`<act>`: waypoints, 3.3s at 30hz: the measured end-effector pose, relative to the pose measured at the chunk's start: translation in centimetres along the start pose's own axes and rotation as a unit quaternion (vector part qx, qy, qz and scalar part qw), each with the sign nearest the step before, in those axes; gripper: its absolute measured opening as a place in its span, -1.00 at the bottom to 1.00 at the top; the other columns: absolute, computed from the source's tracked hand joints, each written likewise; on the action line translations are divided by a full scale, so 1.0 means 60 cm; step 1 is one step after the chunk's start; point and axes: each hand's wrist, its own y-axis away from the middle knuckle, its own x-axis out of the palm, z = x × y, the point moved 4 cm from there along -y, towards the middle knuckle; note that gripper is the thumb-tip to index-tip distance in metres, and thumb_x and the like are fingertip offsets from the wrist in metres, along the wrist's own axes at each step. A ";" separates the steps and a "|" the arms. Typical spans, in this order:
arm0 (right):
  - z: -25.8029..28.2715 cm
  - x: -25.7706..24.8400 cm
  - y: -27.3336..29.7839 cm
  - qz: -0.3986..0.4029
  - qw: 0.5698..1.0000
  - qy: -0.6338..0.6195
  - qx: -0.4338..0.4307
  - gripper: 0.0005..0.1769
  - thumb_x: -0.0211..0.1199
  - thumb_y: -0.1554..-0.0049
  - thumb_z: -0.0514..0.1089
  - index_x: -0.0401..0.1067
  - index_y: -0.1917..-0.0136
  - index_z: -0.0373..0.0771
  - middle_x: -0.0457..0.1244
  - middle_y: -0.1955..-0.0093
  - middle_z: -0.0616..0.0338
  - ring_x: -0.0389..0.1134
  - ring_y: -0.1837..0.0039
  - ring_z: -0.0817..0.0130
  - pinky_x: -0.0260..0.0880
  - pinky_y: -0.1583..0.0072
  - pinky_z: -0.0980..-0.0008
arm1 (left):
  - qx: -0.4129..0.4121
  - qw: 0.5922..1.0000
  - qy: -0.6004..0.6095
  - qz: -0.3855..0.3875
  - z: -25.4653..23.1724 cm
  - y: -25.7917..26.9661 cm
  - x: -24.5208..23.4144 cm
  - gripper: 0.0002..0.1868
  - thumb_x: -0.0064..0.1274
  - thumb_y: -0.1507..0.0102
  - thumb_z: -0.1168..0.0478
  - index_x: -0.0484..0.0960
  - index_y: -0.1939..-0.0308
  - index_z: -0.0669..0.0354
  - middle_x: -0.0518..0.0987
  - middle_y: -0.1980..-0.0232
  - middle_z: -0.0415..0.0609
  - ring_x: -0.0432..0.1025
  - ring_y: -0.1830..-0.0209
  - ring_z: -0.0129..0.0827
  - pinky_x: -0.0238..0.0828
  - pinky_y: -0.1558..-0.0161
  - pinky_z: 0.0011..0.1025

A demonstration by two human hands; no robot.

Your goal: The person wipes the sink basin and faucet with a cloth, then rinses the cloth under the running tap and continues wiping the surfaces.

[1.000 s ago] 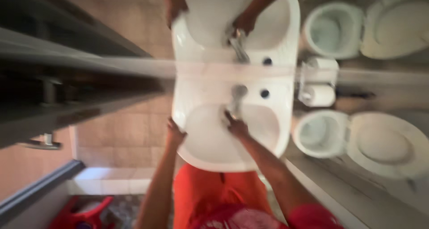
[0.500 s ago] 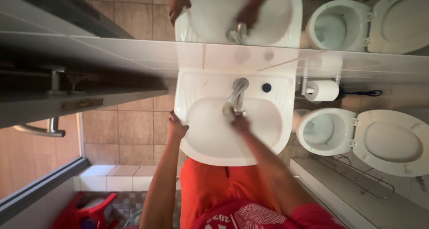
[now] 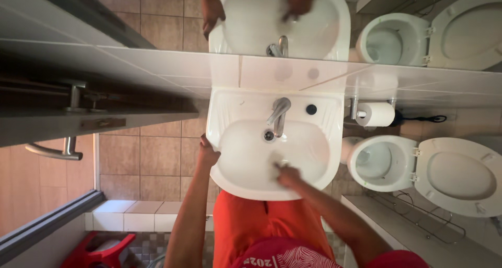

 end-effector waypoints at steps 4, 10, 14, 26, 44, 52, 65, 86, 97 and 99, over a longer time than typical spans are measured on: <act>0.199 0.005 -0.087 0.060 0.989 -0.075 -0.113 0.02 0.21 -0.19 0.26 -0.31 -0.71 0.28 -0.05 -0.61 -0.32 0.12 -0.55 -0.21 0.17 -0.43 -0.17 | -0.019 0.998 0.027 0.060 0.000 -0.010 -0.007 0.21 0.36 0.02 0.29 -0.19 -0.51 0.20 0.38 -0.33 0.46 0.39 -0.31 0.25 0.42 -0.25 -0.04; 0.292 -0.041 -0.096 -0.202 0.885 -0.354 -0.224 -0.02 0.20 -0.27 0.10 -0.37 -0.68 -0.02 -0.08 -0.60 -0.33 0.14 -0.38 -0.39 0.17 -0.38 -0.06 | -0.046 0.994 -0.002 0.099 -0.004 -0.013 -0.011 0.38 0.39 0.01 0.22 -0.46 -0.52 0.33 0.33 -0.36 0.48 0.33 -0.36 0.23 0.40 -0.28 -0.12; 0.124 -0.006 -0.025 -0.115 0.966 -0.123 -0.195 -0.24 0.12 -0.29 0.17 -0.12 -0.61 0.03 0.05 -0.49 -0.29 0.24 -0.28 -0.25 0.28 -0.27 -0.05 | -0.062 0.991 -0.051 0.110 -0.007 -0.016 0.004 0.39 0.39 -0.07 0.20 -0.50 -0.55 0.35 0.24 -0.41 0.58 0.27 -0.40 0.29 0.33 -0.34 -0.10; 0.108 0.031 0.011 -0.150 0.979 -0.092 -0.099 -0.34 0.22 -0.18 0.10 0.22 -0.54 0.25 0.16 -0.39 -0.27 0.29 -0.27 -0.23 0.39 -0.17 -0.16 | 0.002 0.998 0.002 0.069 -0.019 -0.032 0.013 0.34 0.42 0.03 0.27 -0.33 -0.52 0.34 0.31 -0.39 0.49 0.31 -0.38 0.24 0.34 -0.33 -0.13; -0.151 -0.071 -0.048 -0.273 0.960 0.060 -0.008 -0.61 -0.03 -0.44 0.03 0.36 -0.45 -0.08 0.34 -0.21 -0.09 0.40 -0.12 -0.06 0.43 -0.11 -0.11 | -0.080 0.994 -0.029 0.065 0.039 -0.016 0.027 0.28 0.36 -0.07 0.21 -0.33 -0.58 0.24 0.27 -0.46 0.48 0.34 -0.38 0.28 0.40 -0.31 -0.08; 0.150 -0.001 -0.066 -0.171 0.962 -0.038 -0.210 -0.19 0.20 -0.04 -0.05 0.14 -0.55 0.27 0.13 -0.42 -0.13 0.32 -0.22 -0.11 0.46 -0.08 -0.09 | -0.090 0.990 -0.106 -0.010 0.027 0.027 0.036 0.17 0.30 -0.17 0.20 -0.28 -0.59 0.25 0.24 -0.51 0.43 0.39 -0.28 0.32 0.43 -0.22 -0.01; 0.154 -0.055 -0.149 -0.167 0.973 -0.069 -0.145 -0.24 0.21 -0.12 -0.07 0.16 -0.54 0.40 0.08 -0.53 -0.11 0.28 -0.32 -0.05 0.36 -0.26 0.00 | -0.162 0.985 -0.041 -0.034 0.060 0.155 0.059 0.11 0.30 -0.16 0.11 -0.15 -0.55 0.38 0.28 -0.49 0.34 0.37 -0.35 0.18 0.39 -0.27 -0.08; 0.075 -0.090 0.141 0.066 0.944 -0.294 -0.135 -0.26 0.31 -0.02 -0.03 0.23 -0.46 -0.02 0.39 -0.24 0.00 0.55 0.08 0.20 0.55 0.01 0.29 | 0.220 0.973 -0.032 0.060 -0.225 0.277 0.077 -0.50 0.20 -0.23 0.03 0.59 -0.21 0.11 0.61 -0.27 0.07 0.34 -0.40 -0.03 0.25 -0.35 -0.08; 0.066 -0.262 0.242 -0.366 0.643 -0.635 -0.222 -0.56 0.14 -0.16 -0.26 0.24 -0.31 -0.21 0.15 -0.22 0.10 0.19 -0.28 0.30 0.24 -0.32 0.36 | -0.148 0.762 0.572 0.264 -0.373 0.275 0.175 -0.02 0.07 -0.12 -0.25 0.07 -0.56 -0.17 0.33 -0.36 -0.29 0.28 -0.31 -0.27 0.27 -0.20 -0.29; 0.077 -0.264 0.268 -0.523 0.699 -0.475 -0.109 -0.70 0.02 -0.25 -0.23 0.33 -0.25 -0.20 0.15 -0.28 0.01 0.23 -0.31 0.20 0.25 -0.36 0.35 | 0.018 0.729 0.635 0.255 -0.411 0.288 0.147 0.00 0.38 -0.23 0.01 0.16 -0.58 0.29 0.35 -0.34 0.02 0.25 -0.38 -0.25 0.23 -0.38 -0.31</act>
